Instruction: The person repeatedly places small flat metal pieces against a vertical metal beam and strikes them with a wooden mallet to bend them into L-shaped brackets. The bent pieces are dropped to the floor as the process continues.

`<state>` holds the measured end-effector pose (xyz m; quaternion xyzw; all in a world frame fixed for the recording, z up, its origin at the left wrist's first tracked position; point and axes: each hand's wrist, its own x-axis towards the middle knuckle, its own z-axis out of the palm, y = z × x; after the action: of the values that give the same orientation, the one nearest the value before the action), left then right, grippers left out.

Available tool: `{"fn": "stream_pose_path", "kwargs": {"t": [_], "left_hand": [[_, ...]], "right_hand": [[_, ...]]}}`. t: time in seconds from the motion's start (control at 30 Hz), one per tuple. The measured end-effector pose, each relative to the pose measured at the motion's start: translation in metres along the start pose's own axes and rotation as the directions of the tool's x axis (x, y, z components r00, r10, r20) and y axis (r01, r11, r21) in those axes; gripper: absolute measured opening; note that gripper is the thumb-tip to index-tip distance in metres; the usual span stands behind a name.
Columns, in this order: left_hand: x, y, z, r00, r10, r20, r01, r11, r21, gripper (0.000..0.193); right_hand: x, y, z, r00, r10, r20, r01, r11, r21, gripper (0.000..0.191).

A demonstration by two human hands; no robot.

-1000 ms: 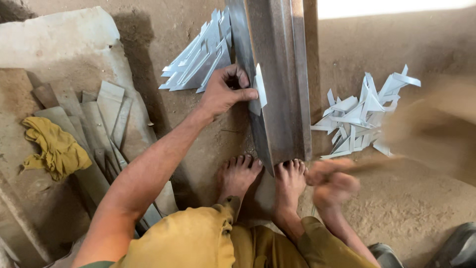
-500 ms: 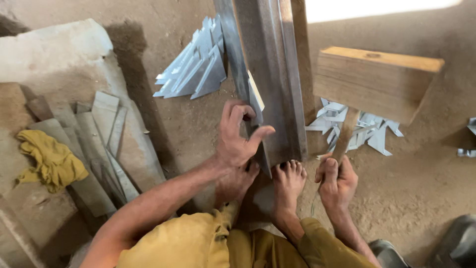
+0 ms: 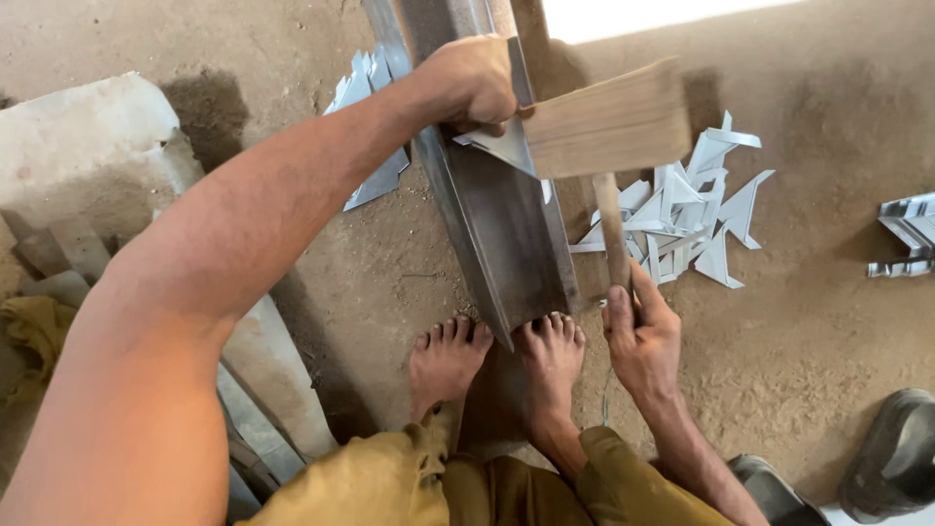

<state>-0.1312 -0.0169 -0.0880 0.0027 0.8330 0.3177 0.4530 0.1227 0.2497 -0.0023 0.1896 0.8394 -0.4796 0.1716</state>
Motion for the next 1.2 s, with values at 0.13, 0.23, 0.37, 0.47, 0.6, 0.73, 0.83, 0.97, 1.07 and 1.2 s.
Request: {"fn": "stream_pose_path", "kwargs": {"t": [0.13,0.23,0.37,0.47,0.6,0.73,0.83,0.97,1.07,1.2], "left_hand": [[0.000,-0.007,0.002,0.947,0.315,-0.062,-0.297,0.932,0.206,0.034],[0.002,-0.007,0.003,0.870,0.487,-0.078,-0.423,0.817,0.392,0.033],[0.005,-0.004,0.004,0.965,0.249,-0.088,-0.215,0.934,0.284,0.027],[0.006,-0.002,0.003,0.991,0.127,-0.043,-0.115,0.972,0.203,0.016],[-0.025,0.011,-0.007,0.982,0.159,-0.107,-0.137,0.973,0.188,0.011],[-0.122,0.034,0.014,0.782,0.557,-0.279,-0.389,0.787,0.480,0.012],[-0.206,0.033,0.067,0.642,0.745,-0.181,-0.546,0.610,0.575,0.010],[-0.228,0.002,0.114,0.916,0.365,-0.167,-0.401,0.848,-0.345,0.027],[-0.204,-0.022,0.125,0.952,0.301,-0.060,-0.175,0.371,-0.912,0.039],[-0.166,-0.034,0.129,0.871,0.071,-0.486,-0.491,0.170,-0.855,0.016]], "right_hand": [[-0.002,0.006,0.003,0.963,-0.243,-0.114,0.231,0.967,-0.108,0.042],[-0.005,0.011,0.001,0.910,-0.413,-0.047,0.393,0.891,-0.227,0.039],[-0.008,0.023,0.003,0.982,-0.164,-0.092,0.153,0.981,-0.119,0.042],[-0.005,0.031,0.007,0.953,-0.286,-0.104,0.267,0.950,-0.163,0.040],[0.010,0.028,0.004,0.990,-0.111,-0.088,0.073,0.933,-0.352,0.044],[0.018,0.000,-0.003,0.830,-0.554,-0.057,0.371,0.627,-0.685,0.052],[0.011,-0.028,0.002,0.692,-0.722,0.021,0.649,0.608,-0.457,0.059],[0.007,-0.059,0.012,0.570,-0.780,0.258,0.821,0.525,-0.225,0.016],[0.016,-0.062,0.018,0.517,-0.820,0.245,0.856,0.501,-0.128,0.012],[0.033,-0.030,0.019,0.667,-0.743,0.053,0.731,0.640,-0.237,0.026]]}}
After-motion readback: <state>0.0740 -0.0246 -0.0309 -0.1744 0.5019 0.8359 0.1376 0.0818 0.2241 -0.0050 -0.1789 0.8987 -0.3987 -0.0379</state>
